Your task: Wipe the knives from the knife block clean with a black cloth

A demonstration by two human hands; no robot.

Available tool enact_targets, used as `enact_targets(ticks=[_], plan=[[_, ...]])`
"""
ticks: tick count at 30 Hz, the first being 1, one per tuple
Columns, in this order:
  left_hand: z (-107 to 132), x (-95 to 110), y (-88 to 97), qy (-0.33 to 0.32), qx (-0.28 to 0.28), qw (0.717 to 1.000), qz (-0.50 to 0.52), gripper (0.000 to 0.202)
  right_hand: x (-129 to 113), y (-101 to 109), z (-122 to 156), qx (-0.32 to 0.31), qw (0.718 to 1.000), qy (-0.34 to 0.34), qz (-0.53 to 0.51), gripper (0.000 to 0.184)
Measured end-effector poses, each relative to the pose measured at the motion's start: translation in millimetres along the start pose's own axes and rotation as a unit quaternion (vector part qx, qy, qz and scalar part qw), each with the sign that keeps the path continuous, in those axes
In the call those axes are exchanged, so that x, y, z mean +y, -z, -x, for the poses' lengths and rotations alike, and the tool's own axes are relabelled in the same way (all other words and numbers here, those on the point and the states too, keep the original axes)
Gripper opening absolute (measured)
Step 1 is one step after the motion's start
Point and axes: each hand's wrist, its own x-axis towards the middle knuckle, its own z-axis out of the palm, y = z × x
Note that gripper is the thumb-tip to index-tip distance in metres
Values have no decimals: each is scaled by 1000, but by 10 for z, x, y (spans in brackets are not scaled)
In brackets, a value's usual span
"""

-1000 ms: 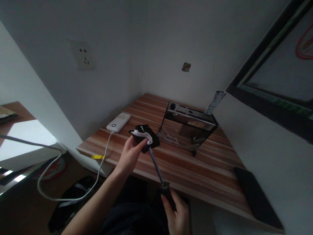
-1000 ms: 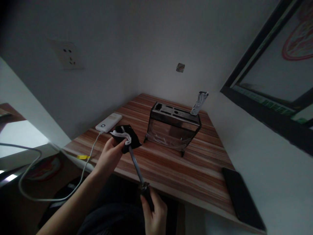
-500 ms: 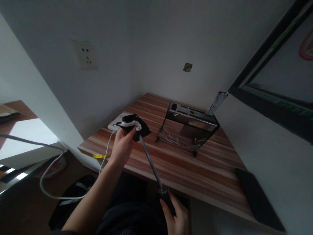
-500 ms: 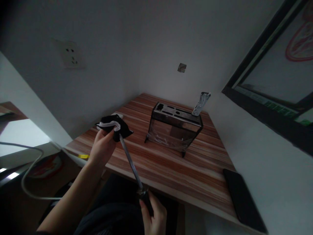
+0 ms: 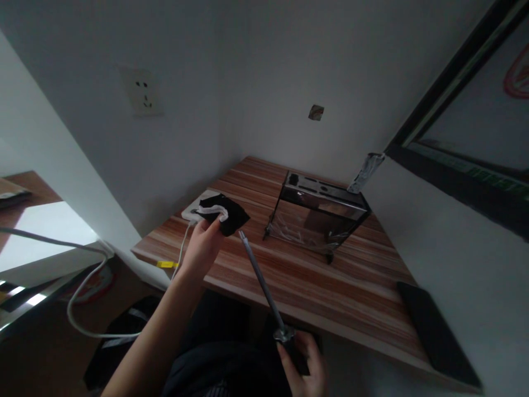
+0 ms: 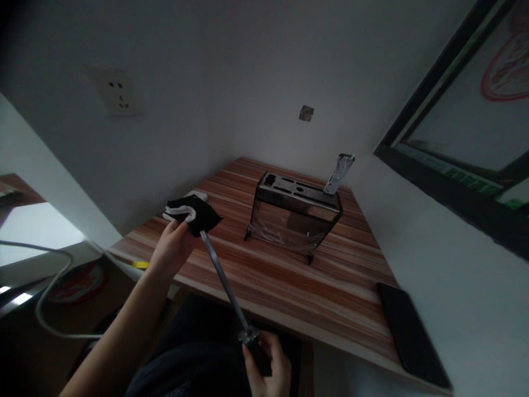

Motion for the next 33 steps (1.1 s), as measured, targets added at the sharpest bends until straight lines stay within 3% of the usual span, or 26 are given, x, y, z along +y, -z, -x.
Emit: enact_targets(ticks=[4, 9, 13, 17, 25, 33], plan=[[176, -140, -12, 58, -3, 998, 2, 35, -148, 2, -85, -23, 999, -1, -26, 33], [442, -347, 16, 159, -67, 984, -41, 41, -293, -28, -223, -77, 996, 8, -40, 29], [608, -430, 74, 185, -115, 972, -89, 42, -406, -87, -291, -106, 992, -3, -62, 30], [738, -415, 86, 201, -155, 961, -113, 45, -465, -139, -326, -102, 991, -17, -89, 32], [895, -212, -70, 244, -241, 926, -155, 40, -478, -129, -401, -96, 995, 18, -31, 37], [943, -268, -139, 227, -263, 915, -203, 29, -446, -155, -361, -111, 993, 12, -39, 37]])
